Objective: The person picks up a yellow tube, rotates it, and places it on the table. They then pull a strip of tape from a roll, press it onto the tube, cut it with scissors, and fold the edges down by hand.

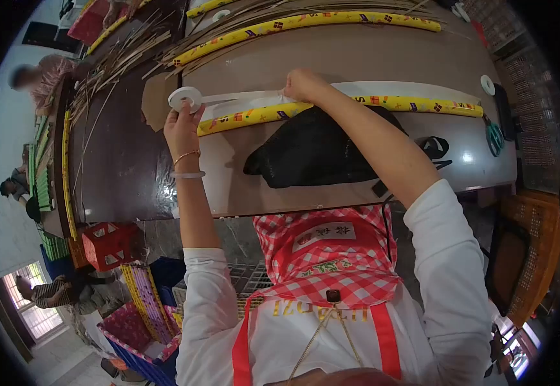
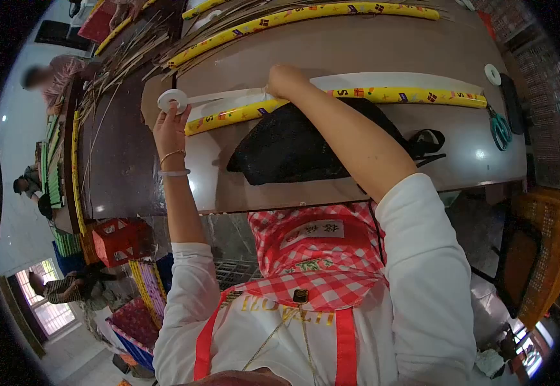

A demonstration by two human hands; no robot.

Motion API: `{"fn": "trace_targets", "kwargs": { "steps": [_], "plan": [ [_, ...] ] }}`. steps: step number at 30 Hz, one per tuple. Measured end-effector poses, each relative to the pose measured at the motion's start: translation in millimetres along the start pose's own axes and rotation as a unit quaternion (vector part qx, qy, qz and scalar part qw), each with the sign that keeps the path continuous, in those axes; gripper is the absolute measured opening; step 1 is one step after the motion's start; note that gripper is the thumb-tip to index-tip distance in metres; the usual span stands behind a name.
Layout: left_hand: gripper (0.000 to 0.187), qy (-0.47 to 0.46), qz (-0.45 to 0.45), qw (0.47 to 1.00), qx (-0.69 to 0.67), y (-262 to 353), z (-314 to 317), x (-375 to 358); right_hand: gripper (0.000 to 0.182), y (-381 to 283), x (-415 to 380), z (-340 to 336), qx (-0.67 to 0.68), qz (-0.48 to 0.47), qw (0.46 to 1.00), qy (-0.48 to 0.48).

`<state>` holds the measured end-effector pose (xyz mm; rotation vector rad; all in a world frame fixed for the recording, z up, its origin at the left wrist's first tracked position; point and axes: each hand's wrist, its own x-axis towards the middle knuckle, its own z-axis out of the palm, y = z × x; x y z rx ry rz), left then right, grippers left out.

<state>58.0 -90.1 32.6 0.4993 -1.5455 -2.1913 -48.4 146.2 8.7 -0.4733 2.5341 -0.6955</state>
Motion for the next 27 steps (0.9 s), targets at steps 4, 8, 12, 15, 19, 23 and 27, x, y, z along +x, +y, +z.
{"fn": "trace_targets", "kwargs": {
  "steps": [4,8,12,15,19,23,27],
  "plan": [
    [0.024,-0.01,0.0,1.0,-0.005,-0.7,-4.6,5.0,0.041,1.6,1.4,0.2,-0.003,-0.014,1.0,-0.012],
    [0.024,0.003,-0.021,1.0,-0.001,0.3,-2.8,5.3,0.041,2.4,3.5,2.9,-0.008,-0.01,1.0,-0.007],
    [0.024,0.001,-0.009,1.0,0.001,1.1,-2.0,4.9,0.039,0.9,3.3,3.3,0.008,0.015,1.0,-0.01],
    [0.023,-0.001,-0.018,1.0,-0.007,2.1,-3.3,5.3,0.035,-3.2,4.3,2.8,-0.005,0.018,1.0,-0.02],
    [0.025,-0.038,0.087,0.925,0.367,8.1,-2.3,-1.3,0.024,0.8,10.4,12.6,-0.002,0.02,1.0,0.012],
    [0.029,-0.064,0.144,0.929,0.335,-11.0,-36.3,26.3,0.026,-2.1,2.0,13.2,0.023,0.014,0.997,0.073],
    [0.03,-0.026,-0.026,0.999,0.027,-2.2,-28.3,24.7,0.023,-7.1,-11.3,12.6,0.027,0.023,0.99,0.137]
  ]
}}
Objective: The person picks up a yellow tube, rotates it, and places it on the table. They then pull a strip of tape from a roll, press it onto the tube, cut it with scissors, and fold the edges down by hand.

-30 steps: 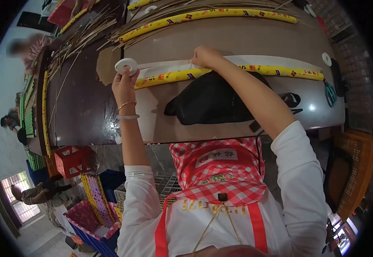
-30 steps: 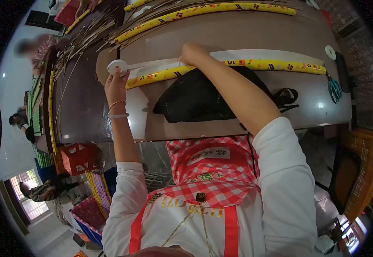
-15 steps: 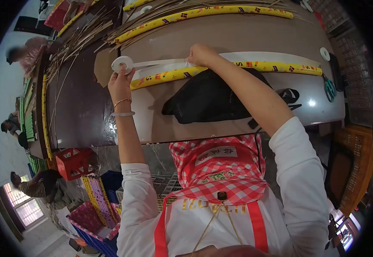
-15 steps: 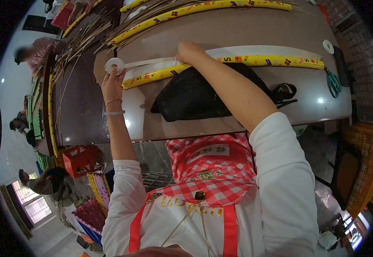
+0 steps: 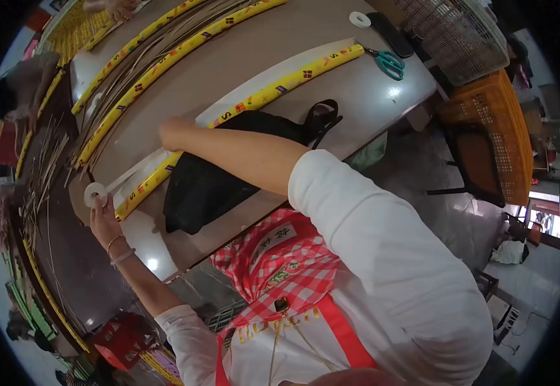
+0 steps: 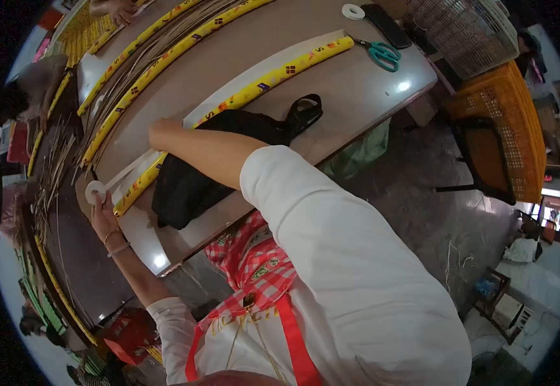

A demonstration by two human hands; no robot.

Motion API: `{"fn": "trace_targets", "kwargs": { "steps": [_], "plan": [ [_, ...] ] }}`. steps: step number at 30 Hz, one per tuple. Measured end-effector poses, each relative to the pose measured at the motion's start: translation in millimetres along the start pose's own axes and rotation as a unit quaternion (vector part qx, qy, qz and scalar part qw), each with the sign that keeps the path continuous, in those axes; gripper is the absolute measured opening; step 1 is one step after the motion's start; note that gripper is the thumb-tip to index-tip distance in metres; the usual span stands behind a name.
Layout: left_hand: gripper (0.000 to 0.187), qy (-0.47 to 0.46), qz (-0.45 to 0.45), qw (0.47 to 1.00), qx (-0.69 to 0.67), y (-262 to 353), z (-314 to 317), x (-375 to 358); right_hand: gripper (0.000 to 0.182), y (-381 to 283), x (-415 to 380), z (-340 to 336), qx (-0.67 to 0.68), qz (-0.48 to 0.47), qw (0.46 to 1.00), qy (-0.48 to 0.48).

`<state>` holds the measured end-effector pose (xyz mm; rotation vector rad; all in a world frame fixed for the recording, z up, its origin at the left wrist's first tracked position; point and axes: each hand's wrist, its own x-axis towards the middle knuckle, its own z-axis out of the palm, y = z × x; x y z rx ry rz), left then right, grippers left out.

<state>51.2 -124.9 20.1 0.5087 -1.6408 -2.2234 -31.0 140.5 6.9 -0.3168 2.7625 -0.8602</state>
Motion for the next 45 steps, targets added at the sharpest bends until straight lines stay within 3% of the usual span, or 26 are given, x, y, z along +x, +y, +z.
{"fn": "trace_targets", "kwargs": {
  "steps": [4,5,6,7,8,11,12,15,17,33,38,42,45],
  "plan": [
    [0.029,0.013,-0.002,1.0,0.006,4.4,-4.3,0.2,0.023,-0.8,8.4,0.3,0.034,0.021,0.997,-0.059],
    [0.027,-0.02,0.151,0.881,0.448,14.4,8.7,-13.8,0.023,0.7,7.2,-0.4,0.053,0.025,0.996,-0.07],
    [0.025,-0.048,0.248,0.555,0.792,20.4,18.6,-23.8,0.024,2.1,7.7,-0.7,0.035,0.008,0.996,-0.079],
    [0.025,-0.029,0.203,0.699,0.685,18.1,21.1,-23.8,0.026,3.7,13.1,4.2,0.0,0.004,0.997,-0.079],
    [0.024,-0.029,0.189,0.774,0.604,12.4,14.2,-17.9,0.027,7.0,15.1,7.1,0.022,-0.006,0.998,-0.064],
    [0.024,-0.015,0.105,0.965,0.242,5.8,10.5,-10.8,0.027,10.5,21.0,11.0,-0.013,-0.028,0.997,-0.07],
    [0.024,0.02,0.013,1.0,-0.009,7.6,21.4,-14.5,0.028,9.7,15.6,2.0,-0.03,-0.043,0.996,-0.073],
    [0.024,0.018,0.004,1.0,-0.007,6.3,19.5,-11.8,0.028,13.3,24.3,8.0,-0.01,-0.058,0.995,-0.078],
    [0.024,0.02,0.004,1.0,-0.013,5.1,17.2,-11.2,0.033,8.8,23.0,-0.6,-0.021,0.005,0.987,-0.16],
    [0.024,0.029,-0.017,0.999,-0.039,5.1,16.4,-10.7,0.033,9.4,16.6,-7.7,-0.025,-0.012,0.987,-0.157],
    [0.025,0.022,-0.024,0.998,-0.045,5.3,13.5,-9.0,0.023,17.6,19.8,4.2,-0.018,-0.027,0.996,-0.083],
    [0.028,0.031,-0.05,0.997,-0.053,5.9,12.0,-5.9,0.024,17.4,20.5,2.2,-0.017,-0.044,0.995,-0.086],
    [0.024,0.025,-0.033,0.998,-0.038,4.8,11.3,-5.3,0.031,11.3,18.6,-5.1,-0.026,-0.014,0.989,-0.146]
  ]
}}
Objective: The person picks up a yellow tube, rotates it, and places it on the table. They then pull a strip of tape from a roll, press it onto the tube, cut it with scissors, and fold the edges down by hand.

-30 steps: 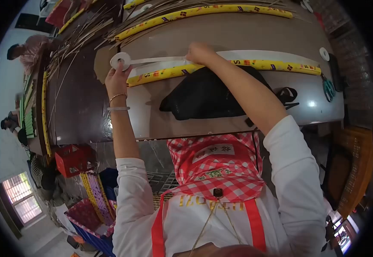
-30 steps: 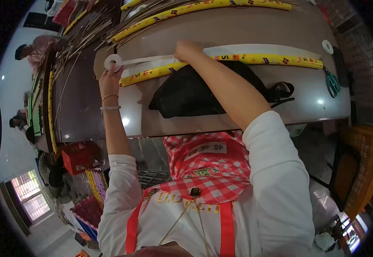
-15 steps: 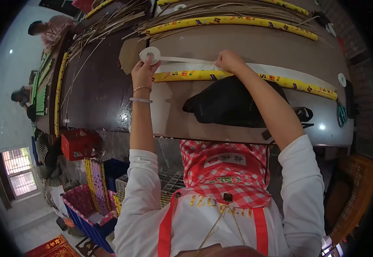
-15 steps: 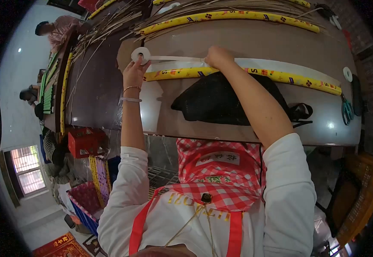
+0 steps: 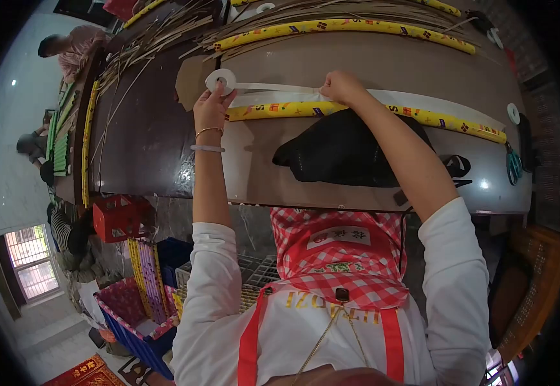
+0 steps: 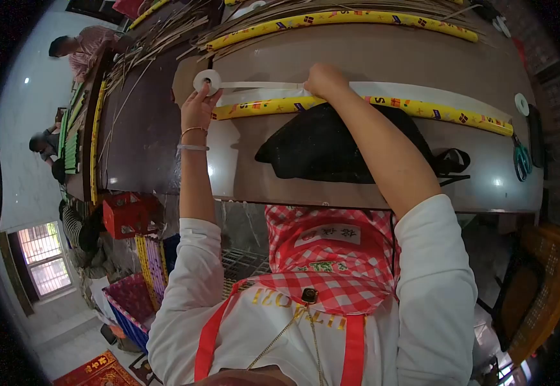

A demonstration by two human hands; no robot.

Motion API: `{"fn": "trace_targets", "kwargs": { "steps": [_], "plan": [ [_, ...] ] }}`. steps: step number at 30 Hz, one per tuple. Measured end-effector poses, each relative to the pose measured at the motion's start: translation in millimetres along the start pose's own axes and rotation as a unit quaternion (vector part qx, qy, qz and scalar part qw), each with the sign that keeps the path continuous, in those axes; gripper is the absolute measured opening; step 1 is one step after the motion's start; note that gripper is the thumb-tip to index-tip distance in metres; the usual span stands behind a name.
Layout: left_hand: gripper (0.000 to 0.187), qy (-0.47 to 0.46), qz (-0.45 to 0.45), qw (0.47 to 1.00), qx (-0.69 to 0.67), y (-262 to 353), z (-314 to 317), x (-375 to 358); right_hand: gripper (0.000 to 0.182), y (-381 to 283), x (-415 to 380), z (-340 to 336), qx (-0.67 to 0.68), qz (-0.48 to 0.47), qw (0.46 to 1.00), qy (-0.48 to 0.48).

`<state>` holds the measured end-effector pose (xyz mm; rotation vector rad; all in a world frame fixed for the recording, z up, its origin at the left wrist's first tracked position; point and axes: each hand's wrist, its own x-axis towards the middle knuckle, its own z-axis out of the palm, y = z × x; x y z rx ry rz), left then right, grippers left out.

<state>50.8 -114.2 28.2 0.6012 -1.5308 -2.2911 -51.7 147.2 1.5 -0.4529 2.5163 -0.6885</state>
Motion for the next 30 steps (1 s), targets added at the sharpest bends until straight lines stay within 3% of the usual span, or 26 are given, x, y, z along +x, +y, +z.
{"fn": "trace_targets", "kwargs": {
  "steps": [26,30],
  "plan": [
    [0.025,-0.001,0.003,1.0,-0.012,3.5,-3.2,3.9,0.03,-1.4,-2.1,0.7,0.003,-0.009,1.0,-0.008],
    [0.023,-0.017,0.033,0.995,0.094,-2.0,-11.8,9.3,0.022,9.5,14.7,18.6,-0.019,-0.014,0.998,0.067]
  ]
}}
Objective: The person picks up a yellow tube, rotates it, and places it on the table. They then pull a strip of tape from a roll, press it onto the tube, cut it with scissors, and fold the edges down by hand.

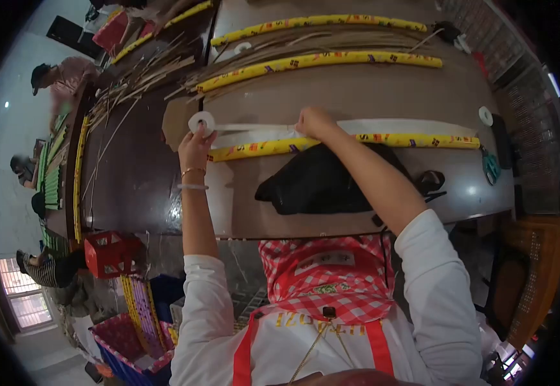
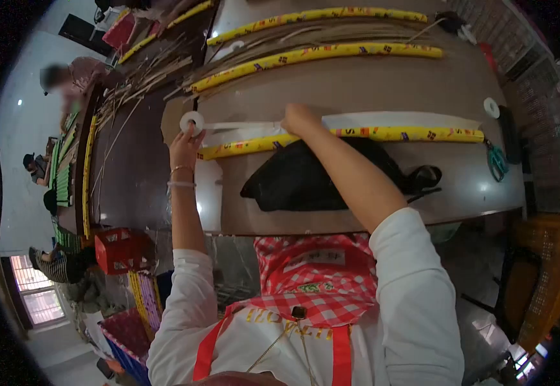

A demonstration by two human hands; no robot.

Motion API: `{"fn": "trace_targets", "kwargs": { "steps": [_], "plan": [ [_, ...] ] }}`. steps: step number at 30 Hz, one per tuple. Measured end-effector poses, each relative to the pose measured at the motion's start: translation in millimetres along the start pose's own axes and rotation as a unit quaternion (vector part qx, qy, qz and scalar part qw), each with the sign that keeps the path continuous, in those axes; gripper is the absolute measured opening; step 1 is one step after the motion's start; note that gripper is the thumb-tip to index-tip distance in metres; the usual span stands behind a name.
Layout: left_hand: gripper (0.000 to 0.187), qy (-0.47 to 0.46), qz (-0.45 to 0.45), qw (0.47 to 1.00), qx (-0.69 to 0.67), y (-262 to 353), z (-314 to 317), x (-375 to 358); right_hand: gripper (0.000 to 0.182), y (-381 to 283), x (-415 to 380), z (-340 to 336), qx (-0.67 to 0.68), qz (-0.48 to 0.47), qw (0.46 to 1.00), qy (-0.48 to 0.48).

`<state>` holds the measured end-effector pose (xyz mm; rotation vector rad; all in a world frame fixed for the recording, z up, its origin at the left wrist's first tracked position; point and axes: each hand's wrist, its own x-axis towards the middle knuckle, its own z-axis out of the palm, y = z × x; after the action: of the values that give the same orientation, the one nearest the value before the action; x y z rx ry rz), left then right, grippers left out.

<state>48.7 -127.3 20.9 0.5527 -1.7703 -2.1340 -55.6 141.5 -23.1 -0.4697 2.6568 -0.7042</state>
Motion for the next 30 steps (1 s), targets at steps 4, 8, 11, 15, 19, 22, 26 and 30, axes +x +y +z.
{"fn": "trace_targets", "kwargs": {
  "steps": [4,8,11,15,19,22,26,30],
  "plan": [
    [0.027,0.019,-0.025,0.995,-0.09,-1.5,3.1,1.0,0.022,-1.8,-7.9,-1.6,0.023,0.01,0.999,0.021],
    [0.028,0.014,-0.028,0.996,-0.089,0.0,4.9,2.8,0.021,-4.9,-12.3,-5.9,0.016,0.012,1.0,0.002],
    [0.026,0.015,-0.031,0.995,-0.094,0.1,3.8,2.4,0.021,-7.6,-14.6,-10.9,0.029,0.009,0.999,0.011],
    [0.025,0.016,-0.029,0.994,-0.108,0.0,2.2,-0.8,0.023,-8.1,-15.0,-11.0,0.035,0.022,0.999,-0.014],
    [0.023,0.017,-0.031,0.993,-0.109,3.0,3.6,-3.5,0.021,-6.4,-13.4,-8.6,0.042,0.027,0.999,-0.002],
    [0.023,0.019,-0.033,0.995,-0.093,4.6,2.9,-2.8,0.021,-3.2,-11.0,-4.8,0.044,-0.01,0.998,0.035],
    [0.024,0.017,-0.032,0.996,-0.084,8.3,4.0,-4.8,0.019,1.6,-2.7,-0.8,0.051,-0.005,0.998,0.024],
    [0.025,0.007,-0.035,0.996,-0.088,8.9,2.2,-6.0,0.026,-9.6,-8.3,-21.3,0.009,0.002,0.996,-0.092]
  ]
}}
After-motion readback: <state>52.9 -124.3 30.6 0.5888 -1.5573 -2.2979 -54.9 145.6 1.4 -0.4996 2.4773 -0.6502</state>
